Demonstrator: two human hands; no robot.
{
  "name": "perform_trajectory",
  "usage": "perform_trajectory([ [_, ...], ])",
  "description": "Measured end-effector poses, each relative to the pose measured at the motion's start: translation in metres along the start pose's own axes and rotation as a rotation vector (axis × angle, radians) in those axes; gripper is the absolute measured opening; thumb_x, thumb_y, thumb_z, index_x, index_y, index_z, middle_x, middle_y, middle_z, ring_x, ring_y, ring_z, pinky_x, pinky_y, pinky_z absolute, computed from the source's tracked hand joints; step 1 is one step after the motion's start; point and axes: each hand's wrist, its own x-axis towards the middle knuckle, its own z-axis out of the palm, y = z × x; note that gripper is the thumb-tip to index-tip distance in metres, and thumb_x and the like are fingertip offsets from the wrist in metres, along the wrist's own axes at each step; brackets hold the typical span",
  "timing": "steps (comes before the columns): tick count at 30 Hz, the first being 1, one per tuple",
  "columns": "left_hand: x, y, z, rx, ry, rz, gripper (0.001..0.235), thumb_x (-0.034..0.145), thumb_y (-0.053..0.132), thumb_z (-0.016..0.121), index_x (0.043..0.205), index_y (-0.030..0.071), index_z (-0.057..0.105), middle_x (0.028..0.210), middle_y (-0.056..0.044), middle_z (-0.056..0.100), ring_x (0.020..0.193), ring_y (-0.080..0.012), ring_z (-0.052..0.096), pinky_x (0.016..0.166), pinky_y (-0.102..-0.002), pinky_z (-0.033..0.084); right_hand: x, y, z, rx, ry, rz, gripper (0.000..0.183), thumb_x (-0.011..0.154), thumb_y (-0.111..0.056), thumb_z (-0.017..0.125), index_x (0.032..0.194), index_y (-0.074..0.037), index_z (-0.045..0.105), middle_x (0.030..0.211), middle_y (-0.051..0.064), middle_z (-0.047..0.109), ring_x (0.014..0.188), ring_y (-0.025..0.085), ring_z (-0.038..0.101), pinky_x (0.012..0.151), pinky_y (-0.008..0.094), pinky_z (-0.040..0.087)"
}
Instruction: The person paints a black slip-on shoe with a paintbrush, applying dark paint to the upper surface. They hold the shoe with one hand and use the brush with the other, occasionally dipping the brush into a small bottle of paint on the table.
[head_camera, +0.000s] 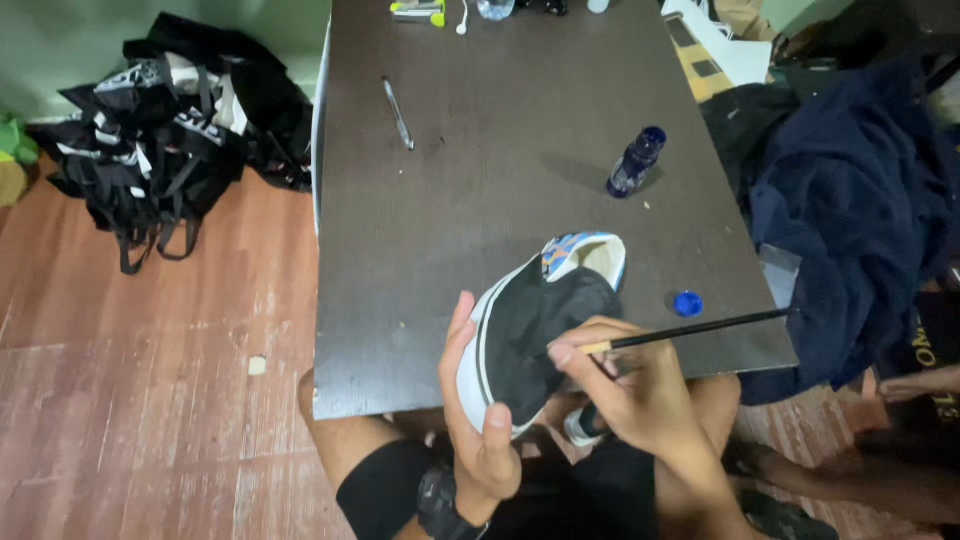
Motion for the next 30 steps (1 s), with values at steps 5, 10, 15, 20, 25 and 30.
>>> perform_trajectory([
  [5,-0.003,-0.001,-0.001,0.009,0.048,-0.035,0.063,0.1,0.047,0.04,0.138,-0.002,0.033,0.156,-0.029,0.024,0.144,-0.038,0.032,0.117,-0.047,0.031,-0.007,0.007,0.0,0.012,0.108,-0.053,0.016,0.088,-0.011,0.061,0.074,-0.007,0.069,0.073,0.004,0.069,0.065,0.013,0.061,0.063,0.026,0.048],
  [10,-0.004,0.005,0.004,-0.064,0.106,-0.104,0.065,0.099,0.042,0.039,0.142,-0.005,0.024,0.159,-0.027,0.014,0.144,-0.0362,0.03,0.117,-0.046,0.032,-0.011,0.001,0.011,0.119,0.065,-0.019,0.005,0.081,-0.004,0.067,0.078,-0.006,0.071,0.076,0.008,0.074,0.07,0.018,0.072,0.069,0.026,0.056],
  [15,-0.001,0.009,0.003,0.028,0.137,-0.122,0.071,0.1,0.048,0.037,0.145,-0.005,0.023,0.157,-0.025,0.024,0.144,-0.0356,0.036,0.12,-0.045,0.033,-0.011,-0.015,0.013,0.02,0.205,0.006,0.012,0.089,-0.011,0.063,0.086,-0.001,0.068,0.076,0.012,0.068,0.044,0.011,0.062,0.038,0.016,0.049],
  [20,-0.005,0.011,0.0,-0.012,0.171,-0.196,0.071,0.099,0.047,0.039,0.146,-0.004,0.023,0.157,-0.023,0.025,0.143,-0.034,0.038,0.122,-0.044,0.034,-0.025,0.003,0.015,-0.056,0.106,-0.043,0.012,0.088,-0.009,0.066,0.079,-0.003,0.07,0.075,0.005,0.07,0.067,0.018,0.069,0.069,0.029,0.054],
  [25,-0.01,0.007,-0.004,-0.074,0.17,-0.229,0.071,0.099,0.046,0.042,0.147,-0.002,0.02,0.159,-0.022,0.022,0.145,-0.0336,0.035,0.124,-0.044,0.032,-0.018,-0.006,0.014,0.009,0.251,0.165,0.017,0.096,-0.008,0.061,0.088,0.008,0.06,0.085,0.018,0.059,0.05,0.025,0.068,0.034,0.022,0.053],
  [30,-0.012,0.002,-0.005,-0.066,0.193,-0.223,0.072,0.098,0.045,0.044,0.146,-0.002,0.018,0.158,-0.024,0.022,0.146,-0.0329,0.031,0.125,-0.044,0.027,-0.028,0.013,0.015,0.093,0.066,-0.026,0.004,0.086,-0.005,0.072,0.088,-0.003,0.069,0.086,0.009,0.072,0.068,0.015,0.07,0.063,0.022,0.059],
])
